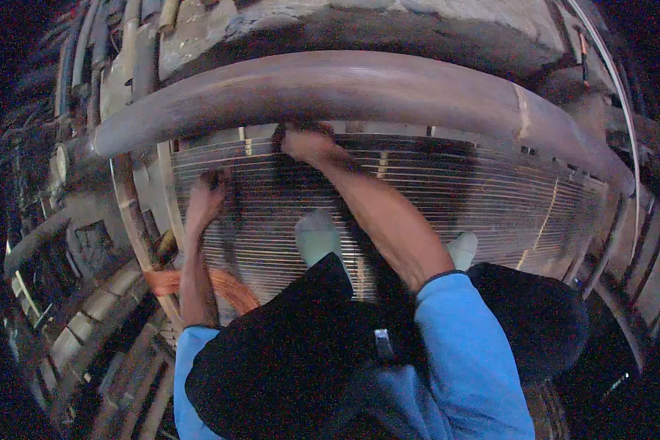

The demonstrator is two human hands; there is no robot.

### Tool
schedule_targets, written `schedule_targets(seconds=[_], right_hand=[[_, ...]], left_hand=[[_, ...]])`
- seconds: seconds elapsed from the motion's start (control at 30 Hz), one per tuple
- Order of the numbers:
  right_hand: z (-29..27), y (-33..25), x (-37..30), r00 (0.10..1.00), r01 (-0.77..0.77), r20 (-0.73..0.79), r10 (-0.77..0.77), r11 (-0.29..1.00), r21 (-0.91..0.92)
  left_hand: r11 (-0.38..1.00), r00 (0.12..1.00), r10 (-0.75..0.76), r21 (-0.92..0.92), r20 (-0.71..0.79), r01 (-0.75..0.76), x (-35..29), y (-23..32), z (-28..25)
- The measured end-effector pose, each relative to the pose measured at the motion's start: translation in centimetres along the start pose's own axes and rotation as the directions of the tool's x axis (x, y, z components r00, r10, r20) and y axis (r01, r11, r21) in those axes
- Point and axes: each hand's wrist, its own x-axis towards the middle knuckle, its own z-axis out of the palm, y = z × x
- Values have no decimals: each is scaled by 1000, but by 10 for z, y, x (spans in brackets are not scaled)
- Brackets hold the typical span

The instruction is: The person weaves thin bamboo strips into a mat using a frame and thread, adding strips from a bundle one at a time.

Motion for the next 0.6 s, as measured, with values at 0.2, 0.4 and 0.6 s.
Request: schedule_targets(seconds=[0.2,0.4,0.6], right_hand=[[-13,5,3,983,125,103,-149,969,214],[28,15,17,973,232,-36,-229,950,210],[34,6,19,929,365,-101,-356,837,407]], left_hand=[[953,949,-300,75,100,294,-33,29,-122],[530,955,-181,-841,-234,-106,-65,-52,-232],[890,945,-110,-454,-309,-45,36,-174,-155]])
